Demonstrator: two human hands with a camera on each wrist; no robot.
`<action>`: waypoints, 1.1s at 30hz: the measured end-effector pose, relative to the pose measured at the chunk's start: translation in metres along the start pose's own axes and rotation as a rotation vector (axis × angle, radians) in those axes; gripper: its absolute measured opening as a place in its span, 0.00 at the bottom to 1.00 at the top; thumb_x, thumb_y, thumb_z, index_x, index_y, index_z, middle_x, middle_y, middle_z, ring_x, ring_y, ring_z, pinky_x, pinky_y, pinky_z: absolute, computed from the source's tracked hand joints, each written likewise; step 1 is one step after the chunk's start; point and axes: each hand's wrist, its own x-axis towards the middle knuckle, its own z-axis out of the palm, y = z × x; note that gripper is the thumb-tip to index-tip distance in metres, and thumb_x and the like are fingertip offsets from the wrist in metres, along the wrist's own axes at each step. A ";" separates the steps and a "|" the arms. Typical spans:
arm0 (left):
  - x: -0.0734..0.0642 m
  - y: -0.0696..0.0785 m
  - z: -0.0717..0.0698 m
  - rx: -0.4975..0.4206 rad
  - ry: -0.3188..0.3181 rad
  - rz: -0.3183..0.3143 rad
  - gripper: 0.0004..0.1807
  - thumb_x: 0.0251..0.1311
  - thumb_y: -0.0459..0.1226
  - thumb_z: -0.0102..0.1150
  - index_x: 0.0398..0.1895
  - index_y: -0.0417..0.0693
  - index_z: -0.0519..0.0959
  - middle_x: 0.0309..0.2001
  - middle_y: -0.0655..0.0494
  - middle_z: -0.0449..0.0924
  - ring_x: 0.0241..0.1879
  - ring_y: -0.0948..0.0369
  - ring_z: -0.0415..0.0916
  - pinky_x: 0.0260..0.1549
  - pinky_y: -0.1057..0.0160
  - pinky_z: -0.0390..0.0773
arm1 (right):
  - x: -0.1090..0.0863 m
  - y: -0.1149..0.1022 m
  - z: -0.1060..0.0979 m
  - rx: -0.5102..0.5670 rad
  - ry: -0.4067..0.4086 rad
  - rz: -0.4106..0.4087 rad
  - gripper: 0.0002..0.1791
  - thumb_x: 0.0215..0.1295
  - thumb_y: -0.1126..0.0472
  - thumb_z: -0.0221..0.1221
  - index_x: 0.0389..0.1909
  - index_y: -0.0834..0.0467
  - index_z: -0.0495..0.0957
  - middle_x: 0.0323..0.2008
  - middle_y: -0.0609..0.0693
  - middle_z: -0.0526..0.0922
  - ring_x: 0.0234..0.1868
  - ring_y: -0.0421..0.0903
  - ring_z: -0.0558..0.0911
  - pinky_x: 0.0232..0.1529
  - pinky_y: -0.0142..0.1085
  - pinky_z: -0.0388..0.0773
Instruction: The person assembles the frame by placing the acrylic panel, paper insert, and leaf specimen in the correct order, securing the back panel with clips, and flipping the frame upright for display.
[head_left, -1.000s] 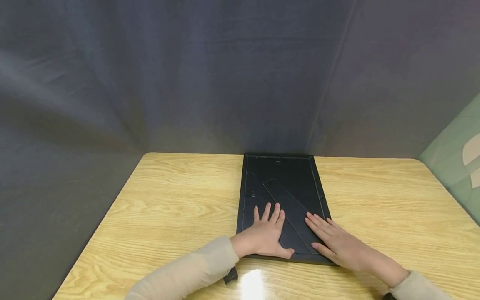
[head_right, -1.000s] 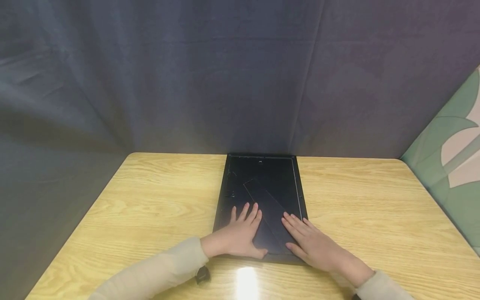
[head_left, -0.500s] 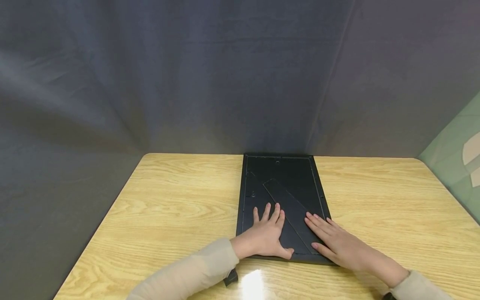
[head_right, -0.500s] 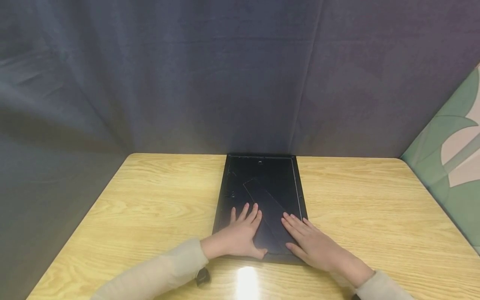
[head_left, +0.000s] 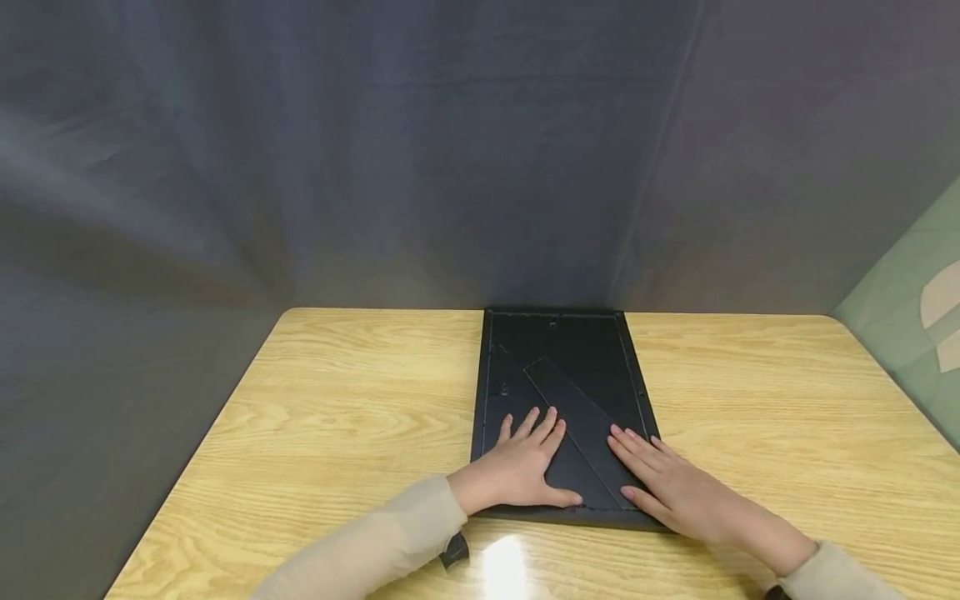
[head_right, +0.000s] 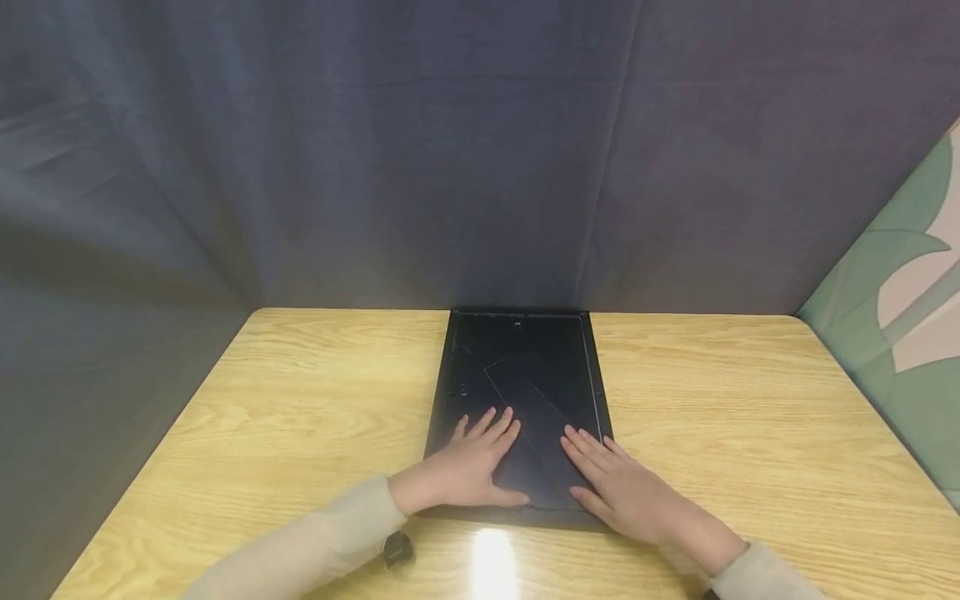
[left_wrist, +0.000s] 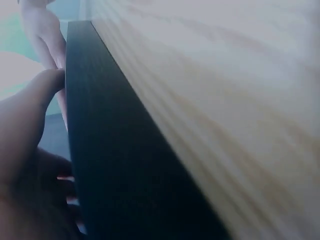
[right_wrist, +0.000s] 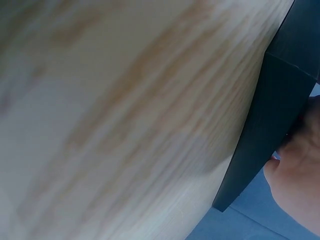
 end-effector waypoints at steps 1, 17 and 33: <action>-0.002 -0.004 -0.001 -0.001 0.006 0.012 0.48 0.59 0.65 0.50 0.75 0.50 0.50 0.77 0.53 0.41 0.77 0.52 0.39 0.72 0.39 0.48 | 0.000 0.000 0.000 0.004 -0.001 0.003 0.33 0.70 0.50 0.52 0.70 0.61 0.60 0.70 0.61 0.64 0.70 0.20 0.29 0.67 0.14 0.21; -0.054 -0.055 0.001 0.107 0.329 -0.121 0.34 0.62 0.51 0.57 0.65 0.38 0.68 0.68 0.40 0.63 0.69 0.45 0.62 0.66 0.45 0.65 | 0.001 -0.002 0.002 0.018 0.005 -0.008 0.32 0.71 0.52 0.51 0.71 0.62 0.58 0.70 0.62 0.63 0.71 0.21 0.29 0.68 0.14 0.22; -0.059 -0.059 0.009 0.011 0.365 -0.121 0.29 0.66 0.40 0.50 0.66 0.32 0.65 0.71 0.39 0.60 0.70 0.46 0.60 0.64 0.47 0.68 | 0.004 -0.001 -0.002 0.023 0.010 -0.016 0.32 0.72 0.52 0.50 0.71 0.62 0.58 0.70 0.62 0.62 0.71 0.22 0.29 0.68 0.14 0.22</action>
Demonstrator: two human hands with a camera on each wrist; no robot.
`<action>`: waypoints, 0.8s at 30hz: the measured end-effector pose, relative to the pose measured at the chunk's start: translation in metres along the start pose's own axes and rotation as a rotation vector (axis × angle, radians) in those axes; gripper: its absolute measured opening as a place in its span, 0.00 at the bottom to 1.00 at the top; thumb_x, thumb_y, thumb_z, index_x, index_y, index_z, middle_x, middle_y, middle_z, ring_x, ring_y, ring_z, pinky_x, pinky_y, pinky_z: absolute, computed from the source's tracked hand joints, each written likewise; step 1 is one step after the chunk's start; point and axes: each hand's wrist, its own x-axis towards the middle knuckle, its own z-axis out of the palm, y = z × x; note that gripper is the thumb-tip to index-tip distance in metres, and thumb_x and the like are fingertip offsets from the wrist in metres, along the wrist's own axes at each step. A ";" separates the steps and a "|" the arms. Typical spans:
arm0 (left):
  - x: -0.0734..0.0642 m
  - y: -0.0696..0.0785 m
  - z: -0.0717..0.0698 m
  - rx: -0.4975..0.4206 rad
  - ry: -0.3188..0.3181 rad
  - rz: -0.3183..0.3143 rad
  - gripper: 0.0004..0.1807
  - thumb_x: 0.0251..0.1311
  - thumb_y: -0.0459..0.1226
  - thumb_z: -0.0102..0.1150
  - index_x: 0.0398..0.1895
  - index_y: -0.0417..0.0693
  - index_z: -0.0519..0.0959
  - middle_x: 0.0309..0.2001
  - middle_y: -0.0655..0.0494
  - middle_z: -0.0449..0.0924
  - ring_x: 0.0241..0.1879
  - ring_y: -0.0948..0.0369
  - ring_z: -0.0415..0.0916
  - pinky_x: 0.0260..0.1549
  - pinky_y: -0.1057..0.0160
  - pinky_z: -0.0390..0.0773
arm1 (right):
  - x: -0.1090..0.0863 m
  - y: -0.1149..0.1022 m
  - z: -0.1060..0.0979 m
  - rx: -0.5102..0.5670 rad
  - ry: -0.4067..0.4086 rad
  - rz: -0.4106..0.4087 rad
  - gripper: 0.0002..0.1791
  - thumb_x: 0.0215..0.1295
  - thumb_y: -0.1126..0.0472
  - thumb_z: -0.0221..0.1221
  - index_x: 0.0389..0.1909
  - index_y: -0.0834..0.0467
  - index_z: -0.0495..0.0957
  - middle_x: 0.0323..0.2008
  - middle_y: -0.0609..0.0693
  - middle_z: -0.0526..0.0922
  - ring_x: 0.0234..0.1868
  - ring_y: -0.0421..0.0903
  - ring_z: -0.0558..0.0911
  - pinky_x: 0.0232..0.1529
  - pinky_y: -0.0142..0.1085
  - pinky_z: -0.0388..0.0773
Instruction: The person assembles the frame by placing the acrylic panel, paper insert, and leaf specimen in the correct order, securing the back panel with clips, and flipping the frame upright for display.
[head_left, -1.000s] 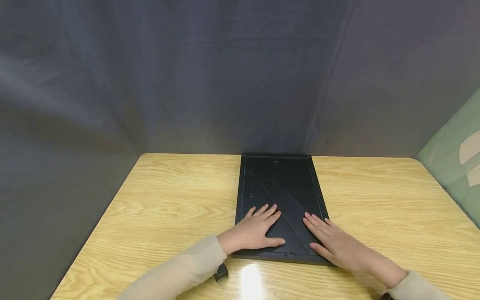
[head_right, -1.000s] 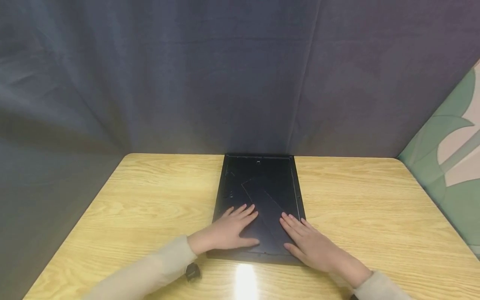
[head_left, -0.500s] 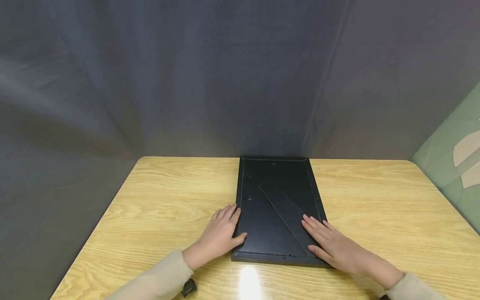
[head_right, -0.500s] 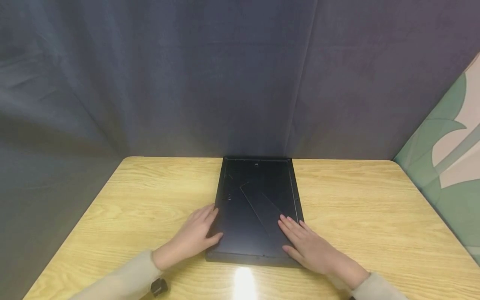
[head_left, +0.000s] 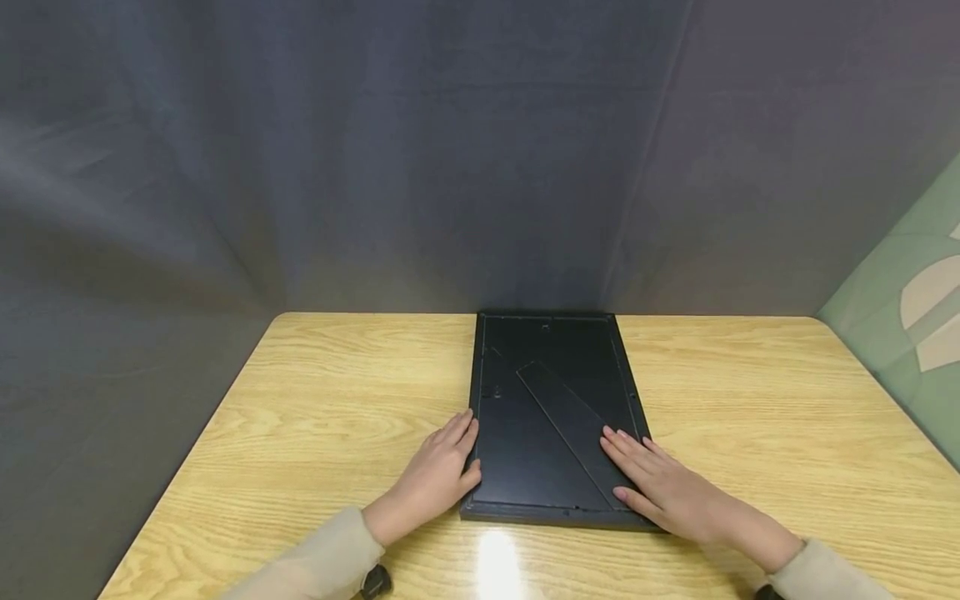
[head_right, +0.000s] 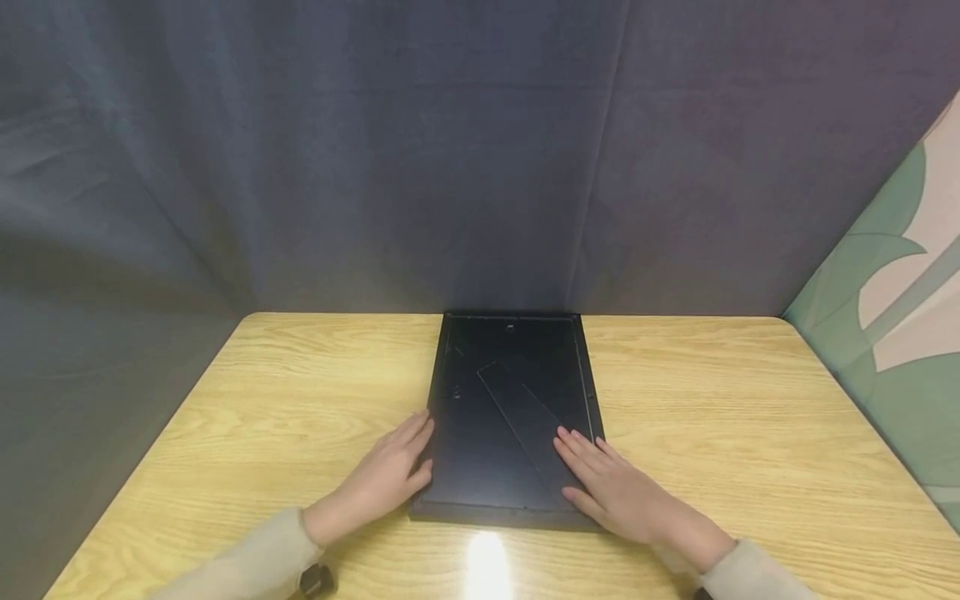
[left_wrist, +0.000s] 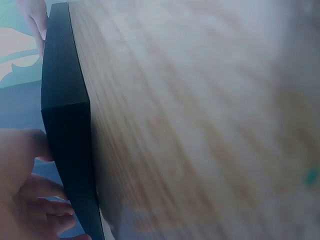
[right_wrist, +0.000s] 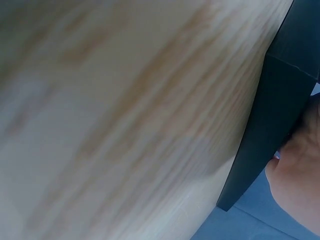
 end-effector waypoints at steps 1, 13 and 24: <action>0.000 0.000 0.001 0.002 0.000 0.008 0.29 0.66 0.40 0.50 0.66 0.31 0.65 0.71 0.38 0.60 0.70 0.46 0.60 0.65 0.47 0.68 | 0.000 0.000 0.000 0.000 -0.001 -0.001 0.32 0.72 0.52 0.50 0.71 0.62 0.58 0.70 0.62 0.62 0.71 0.22 0.29 0.68 0.14 0.22; 0.006 -0.001 0.000 0.143 0.004 0.090 0.27 0.62 0.40 0.49 0.61 0.31 0.70 0.68 0.40 0.66 0.69 0.51 0.64 0.66 0.53 0.68 | -0.001 0.000 0.000 -0.007 0.001 -0.005 0.32 0.72 0.52 0.50 0.71 0.63 0.58 0.70 0.62 0.62 0.72 0.23 0.29 0.68 0.15 0.22; 0.010 -0.003 0.001 0.232 0.055 0.160 0.26 0.59 0.39 0.49 0.59 0.34 0.74 0.65 0.43 0.70 0.66 0.53 0.69 0.65 0.57 0.70 | -0.001 0.001 0.002 0.014 0.002 0.017 0.32 0.71 0.52 0.51 0.71 0.60 0.57 0.71 0.60 0.62 0.72 0.23 0.31 0.68 0.14 0.22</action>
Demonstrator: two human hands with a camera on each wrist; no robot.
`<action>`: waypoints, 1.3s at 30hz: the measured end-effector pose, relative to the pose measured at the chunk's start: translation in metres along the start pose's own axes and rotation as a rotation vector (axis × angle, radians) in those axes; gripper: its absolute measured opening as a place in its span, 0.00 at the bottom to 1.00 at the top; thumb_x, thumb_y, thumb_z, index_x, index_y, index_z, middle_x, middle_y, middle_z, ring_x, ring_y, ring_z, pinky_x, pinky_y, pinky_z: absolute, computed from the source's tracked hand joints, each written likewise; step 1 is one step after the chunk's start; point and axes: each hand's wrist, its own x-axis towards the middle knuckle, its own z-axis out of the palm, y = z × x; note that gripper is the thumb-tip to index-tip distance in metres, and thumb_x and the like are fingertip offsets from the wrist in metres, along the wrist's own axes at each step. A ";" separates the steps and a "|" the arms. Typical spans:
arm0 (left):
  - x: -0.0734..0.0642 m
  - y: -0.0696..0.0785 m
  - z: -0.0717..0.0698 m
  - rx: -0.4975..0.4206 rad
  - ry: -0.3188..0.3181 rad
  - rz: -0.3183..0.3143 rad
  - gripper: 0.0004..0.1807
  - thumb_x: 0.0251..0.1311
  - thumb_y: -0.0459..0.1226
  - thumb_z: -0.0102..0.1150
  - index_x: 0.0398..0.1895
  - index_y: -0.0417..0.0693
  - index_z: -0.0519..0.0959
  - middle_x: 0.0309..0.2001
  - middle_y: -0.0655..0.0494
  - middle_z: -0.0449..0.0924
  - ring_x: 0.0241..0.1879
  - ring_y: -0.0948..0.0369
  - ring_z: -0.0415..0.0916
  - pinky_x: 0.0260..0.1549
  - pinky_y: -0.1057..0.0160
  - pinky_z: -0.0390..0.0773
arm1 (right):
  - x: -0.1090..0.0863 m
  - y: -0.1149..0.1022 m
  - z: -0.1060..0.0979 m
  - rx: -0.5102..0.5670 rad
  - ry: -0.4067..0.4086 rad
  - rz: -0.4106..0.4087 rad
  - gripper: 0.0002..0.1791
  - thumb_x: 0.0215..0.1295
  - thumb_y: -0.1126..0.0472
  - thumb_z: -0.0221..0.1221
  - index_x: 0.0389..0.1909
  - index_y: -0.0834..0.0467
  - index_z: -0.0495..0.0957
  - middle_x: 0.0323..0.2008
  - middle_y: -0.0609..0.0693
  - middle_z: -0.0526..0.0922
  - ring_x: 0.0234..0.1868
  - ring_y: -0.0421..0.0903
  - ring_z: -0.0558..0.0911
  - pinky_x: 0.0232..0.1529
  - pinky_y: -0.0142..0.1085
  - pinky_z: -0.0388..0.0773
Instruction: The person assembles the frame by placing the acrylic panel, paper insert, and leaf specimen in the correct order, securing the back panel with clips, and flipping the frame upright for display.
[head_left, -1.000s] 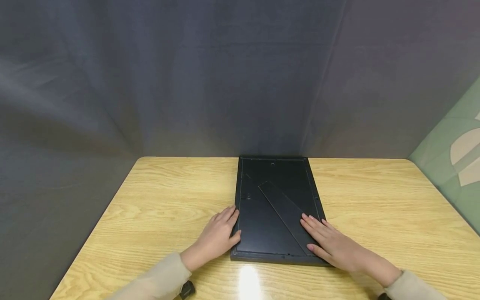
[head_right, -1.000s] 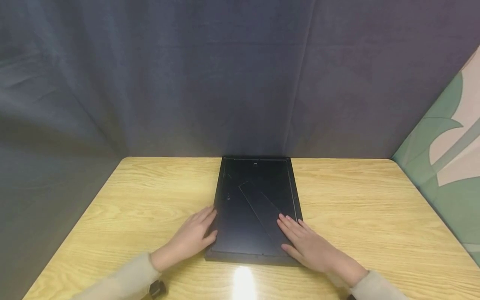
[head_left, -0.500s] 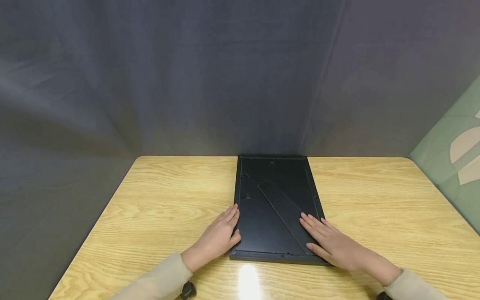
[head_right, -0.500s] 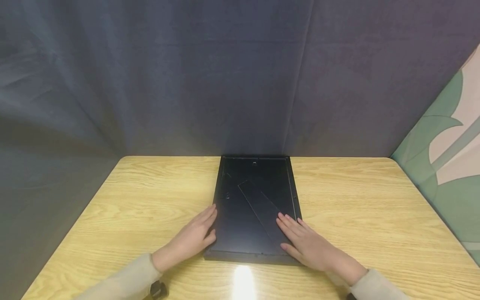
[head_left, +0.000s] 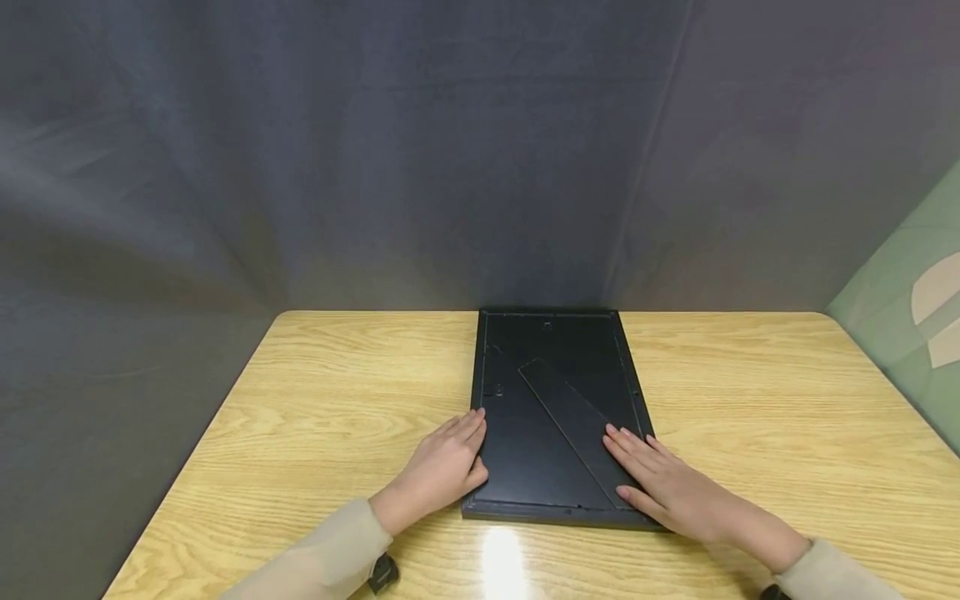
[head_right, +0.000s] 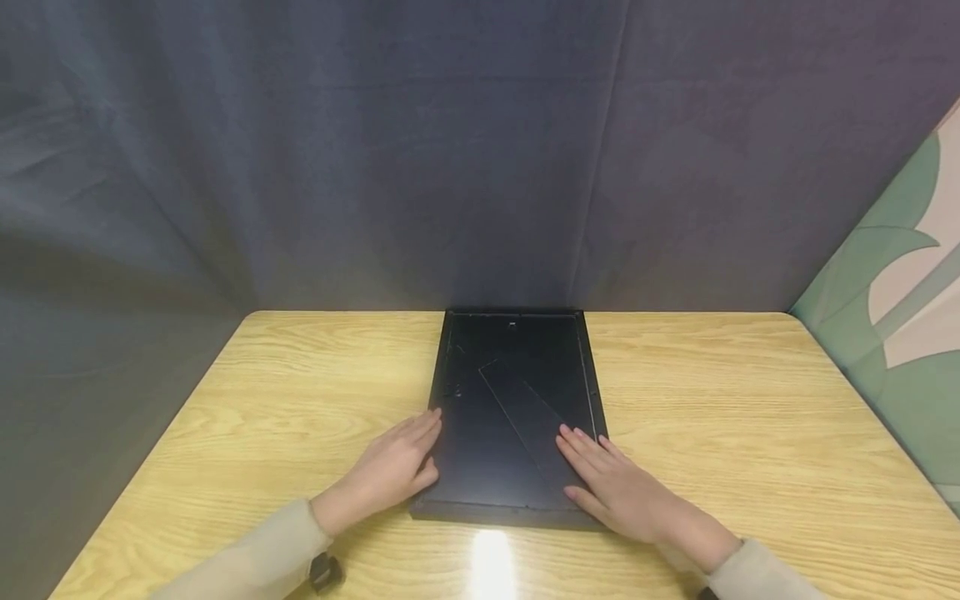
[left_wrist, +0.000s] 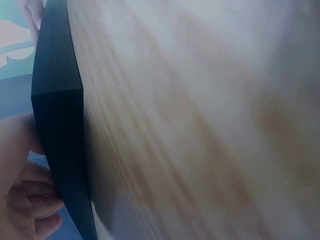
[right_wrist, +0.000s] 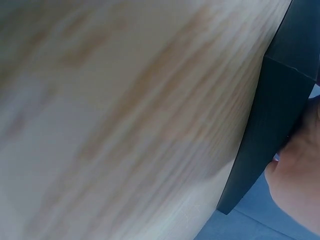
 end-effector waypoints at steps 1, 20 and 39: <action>0.000 0.000 0.000 0.000 -0.001 0.002 0.26 0.59 0.39 0.49 0.59 0.34 0.74 0.65 0.43 0.71 0.66 0.53 0.69 0.65 0.57 0.70 | 0.000 -0.001 -0.001 0.014 -0.004 0.014 0.32 0.71 0.51 0.51 0.71 0.60 0.58 0.71 0.60 0.62 0.74 0.26 0.34 0.68 0.14 0.23; 0.000 -0.006 -0.008 -0.073 0.078 -0.021 0.17 0.62 0.37 0.49 0.47 0.40 0.83 0.51 0.49 0.83 0.51 0.56 0.82 0.45 0.60 0.84 | 0.042 -0.013 -0.005 0.109 -0.099 0.146 0.34 0.69 0.46 0.52 0.71 0.59 0.60 0.73 0.60 0.56 0.73 0.63 0.56 0.68 0.64 0.52; 0.067 -0.039 0.001 -0.273 -0.168 -0.268 0.33 0.73 0.49 0.40 0.72 0.36 0.55 0.75 0.42 0.49 0.75 0.49 0.48 0.71 0.44 0.56 | 0.035 -0.014 -0.004 0.093 -0.187 0.132 0.36 0.71 0.42 0.47 0.73 0.59 0.56 0.74 0.61 0.52 0.72 0.62 0.58 0.68 0.64 0.54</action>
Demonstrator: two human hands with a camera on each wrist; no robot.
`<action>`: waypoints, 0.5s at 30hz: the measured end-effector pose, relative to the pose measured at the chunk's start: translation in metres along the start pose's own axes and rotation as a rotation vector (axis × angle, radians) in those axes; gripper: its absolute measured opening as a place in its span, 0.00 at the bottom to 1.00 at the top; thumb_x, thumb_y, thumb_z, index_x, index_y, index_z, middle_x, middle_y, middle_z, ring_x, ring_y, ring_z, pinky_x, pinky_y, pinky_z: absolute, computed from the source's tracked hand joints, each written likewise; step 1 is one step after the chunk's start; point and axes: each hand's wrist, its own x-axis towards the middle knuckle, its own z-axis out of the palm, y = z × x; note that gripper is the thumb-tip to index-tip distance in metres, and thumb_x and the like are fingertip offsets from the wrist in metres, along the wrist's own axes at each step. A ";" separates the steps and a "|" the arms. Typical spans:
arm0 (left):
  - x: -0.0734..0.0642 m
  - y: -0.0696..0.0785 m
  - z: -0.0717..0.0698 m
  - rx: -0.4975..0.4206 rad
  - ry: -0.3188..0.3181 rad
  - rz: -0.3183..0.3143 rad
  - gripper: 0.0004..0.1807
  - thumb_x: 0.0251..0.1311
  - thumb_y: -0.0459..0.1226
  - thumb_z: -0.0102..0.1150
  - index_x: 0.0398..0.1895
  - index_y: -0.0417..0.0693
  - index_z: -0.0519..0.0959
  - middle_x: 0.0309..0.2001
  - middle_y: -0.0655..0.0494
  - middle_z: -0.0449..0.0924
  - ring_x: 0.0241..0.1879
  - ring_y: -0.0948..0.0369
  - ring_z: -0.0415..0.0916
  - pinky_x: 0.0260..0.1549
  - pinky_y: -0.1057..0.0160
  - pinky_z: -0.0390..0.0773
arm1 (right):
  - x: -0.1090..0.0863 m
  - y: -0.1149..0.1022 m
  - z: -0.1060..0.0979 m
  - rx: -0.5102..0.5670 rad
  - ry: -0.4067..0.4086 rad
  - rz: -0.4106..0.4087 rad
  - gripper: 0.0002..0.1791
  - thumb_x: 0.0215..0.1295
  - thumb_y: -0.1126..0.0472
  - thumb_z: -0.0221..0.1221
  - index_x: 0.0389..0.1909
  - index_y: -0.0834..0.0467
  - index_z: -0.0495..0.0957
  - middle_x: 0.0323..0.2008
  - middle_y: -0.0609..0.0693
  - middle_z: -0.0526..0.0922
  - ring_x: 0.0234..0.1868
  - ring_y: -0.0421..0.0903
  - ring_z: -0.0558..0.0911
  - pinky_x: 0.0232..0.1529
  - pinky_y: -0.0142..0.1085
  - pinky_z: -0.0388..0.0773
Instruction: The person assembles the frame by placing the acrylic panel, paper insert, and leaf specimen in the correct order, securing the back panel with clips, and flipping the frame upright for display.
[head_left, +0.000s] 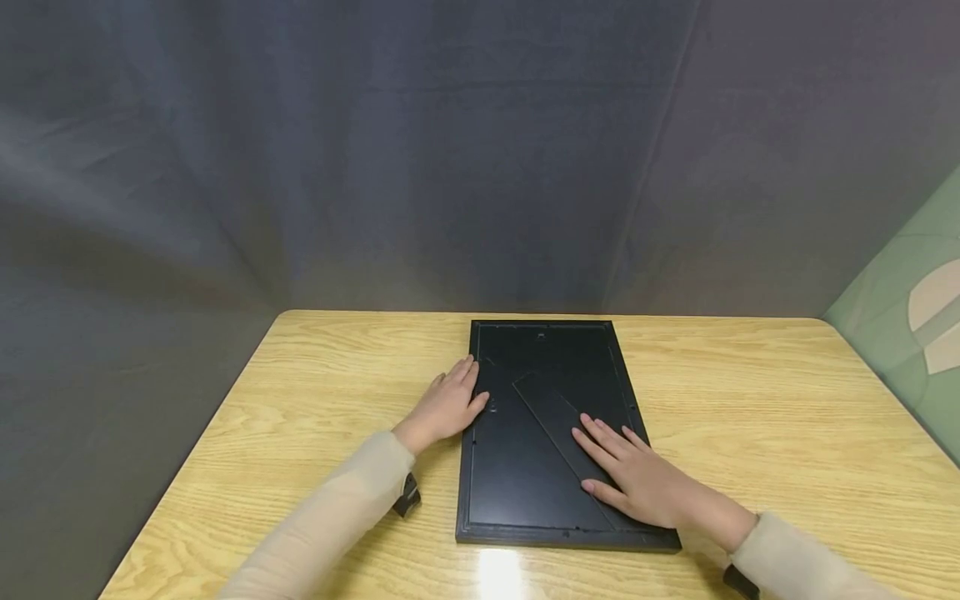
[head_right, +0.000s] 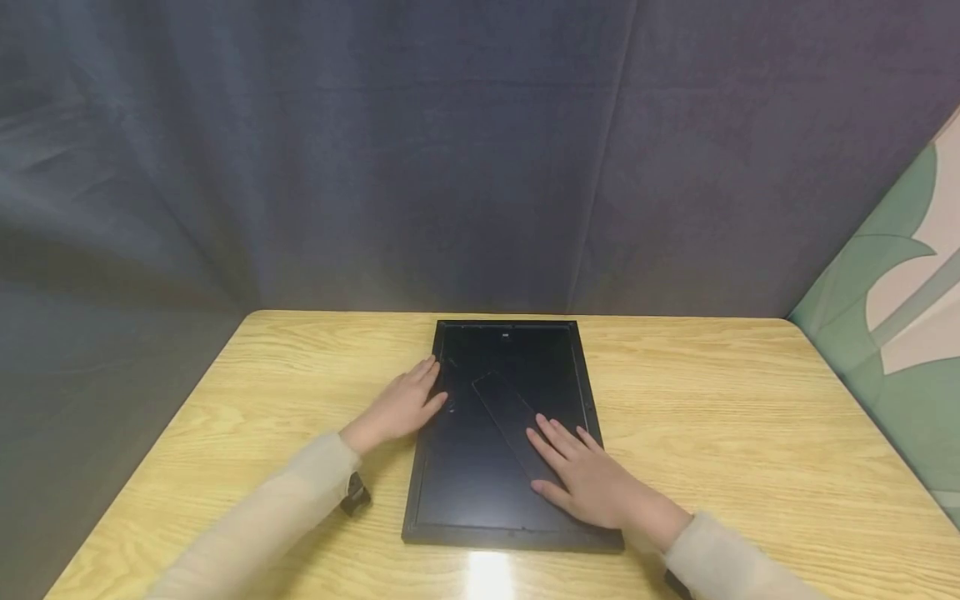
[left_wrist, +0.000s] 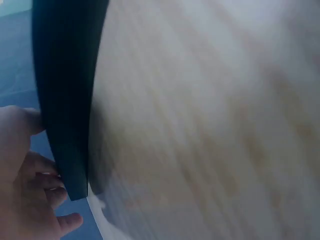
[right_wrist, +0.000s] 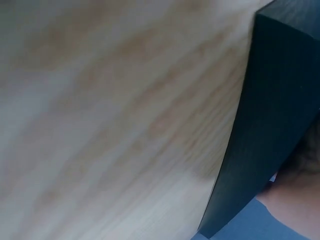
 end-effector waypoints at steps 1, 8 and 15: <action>0.000 0.001 0.001 -0.015 -0.009 0.000 0.33 0.73 0.48 0.40 0.72 0.35 0.55 0.75 0.42 0.48 0.75 0.49 0.48 0.71 0.43 0.55 | -0.001 -0.001 0.000 -0.001 0.003 -0.001 0.36 0.71 0.42 0.48 0.72 0.59 0.56 0.74 0.61 0.53 0.72 0.62 0.58 0.68 0.64 0.54; 0.003 0.001 0.007 -0.148 0.014 0.008 0.31 0.73 0.42 0.40 0.72 0.33 0.54 0.76 0.39 0.45 0.76 0.47 0.45 0.71 0.43 0.55 | -0.006 -0.002 0.003 -0.026 0.031 0.004 0.36 0.70 0.43 0.48 0.72 0.57 0.56 0.74 0.60 0.54 0.72 0.61 0.59 0.67 0.63 0.55; 0.004 0.001 0.011 -0.304 0.006 0.002 0.32 0.72 0.40 0.41 0.72 0.30 0.50 0.76 0.38 0.40 0.76 0.46 0.41 0.72 0.43 0.52 | -0.008 -0.002 0.004 -0.052 0.041 -0.002 0.35 0.70 0.43 0.48 0.72 0.57 0.57 0.74 0.60 0.55 0.72 0.61 0.60 0.67 0.61 0.57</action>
